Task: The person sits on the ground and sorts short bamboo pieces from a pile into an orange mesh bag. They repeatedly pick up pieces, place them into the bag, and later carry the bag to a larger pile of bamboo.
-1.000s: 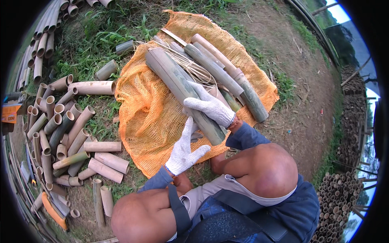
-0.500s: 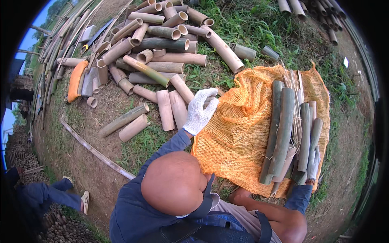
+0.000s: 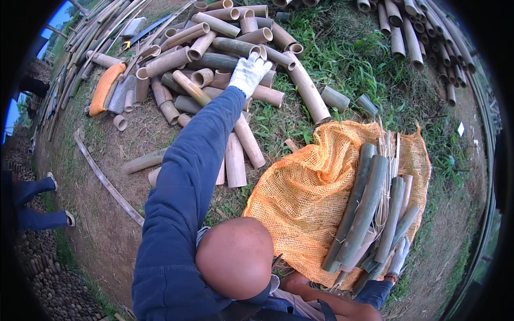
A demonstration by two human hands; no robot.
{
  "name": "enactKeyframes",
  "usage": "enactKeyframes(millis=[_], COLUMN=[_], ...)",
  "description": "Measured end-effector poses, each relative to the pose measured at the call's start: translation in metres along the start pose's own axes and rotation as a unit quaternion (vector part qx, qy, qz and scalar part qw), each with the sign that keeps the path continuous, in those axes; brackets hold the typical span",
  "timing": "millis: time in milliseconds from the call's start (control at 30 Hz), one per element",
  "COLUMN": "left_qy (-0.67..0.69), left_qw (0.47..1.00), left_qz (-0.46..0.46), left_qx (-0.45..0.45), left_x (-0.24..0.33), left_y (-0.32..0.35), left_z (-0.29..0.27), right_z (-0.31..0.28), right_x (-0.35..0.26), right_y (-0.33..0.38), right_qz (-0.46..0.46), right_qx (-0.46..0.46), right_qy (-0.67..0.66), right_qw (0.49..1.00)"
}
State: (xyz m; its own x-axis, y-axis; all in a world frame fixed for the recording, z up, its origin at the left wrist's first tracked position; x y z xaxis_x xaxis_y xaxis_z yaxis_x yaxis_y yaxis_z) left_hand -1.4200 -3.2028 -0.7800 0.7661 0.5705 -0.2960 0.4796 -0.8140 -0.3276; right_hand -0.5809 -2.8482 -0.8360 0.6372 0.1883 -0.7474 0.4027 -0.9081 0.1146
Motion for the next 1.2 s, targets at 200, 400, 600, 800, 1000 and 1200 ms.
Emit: enactKeyframes(millis=[200,400,600,800,1000,1200], left_qy=[0.041,0.281,0.441,0.494,0.267,0.305], left_qw=[0.999,0.934,0.788,0.724,0.964,0.911], left_qz=[0.013,0.166,0.35,0.448,-0.006,-0.06], left_qx=[0.007,0.148,0.251,0.175,-0.019,-0.271], left_x=[0.011,0.134,0.256,0.267,0.117,0.037], left_y=[0.011,0.084,0.153,0.155,0.02,0.007], left_z=[-0.038,-0.154,-0.27,-0.25,-0.092,-0.019], right_z=[-0.005,0.09,0.218,0.177,0.068,0.022], right_x=[-0.084,-0.244,-0.31,-0.278,-0.237,-0.168], right_y=[0.016,0.033,0.079,0.104,0.084,0.047], right_qz=[-0.083,-0.046,0.274,0.318,-0.017,-0.003], right_qx=[0.076,-0.133,-0.361,-0.227,-0.06,-0.018], right_qy=[0.094,-0.292,-0.571,-0.57,-0.117,0.204], right_qw=[0.989,0.946,0.684,0.723,0.991,0.979])
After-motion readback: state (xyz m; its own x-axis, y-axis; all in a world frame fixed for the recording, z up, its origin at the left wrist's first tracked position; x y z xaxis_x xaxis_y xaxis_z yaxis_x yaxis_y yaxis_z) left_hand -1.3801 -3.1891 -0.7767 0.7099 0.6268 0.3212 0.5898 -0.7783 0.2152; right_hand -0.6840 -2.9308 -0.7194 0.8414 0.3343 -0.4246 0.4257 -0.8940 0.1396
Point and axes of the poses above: each hand's wrist, its own y-axis away from the middle knuckle, its own z-axis out of the palm, x = y × z, the point moved 3 cm from there along -y, towards the middle knuckle, and after that the axes turned 3 degrees about -z, right-handed, at the moved point
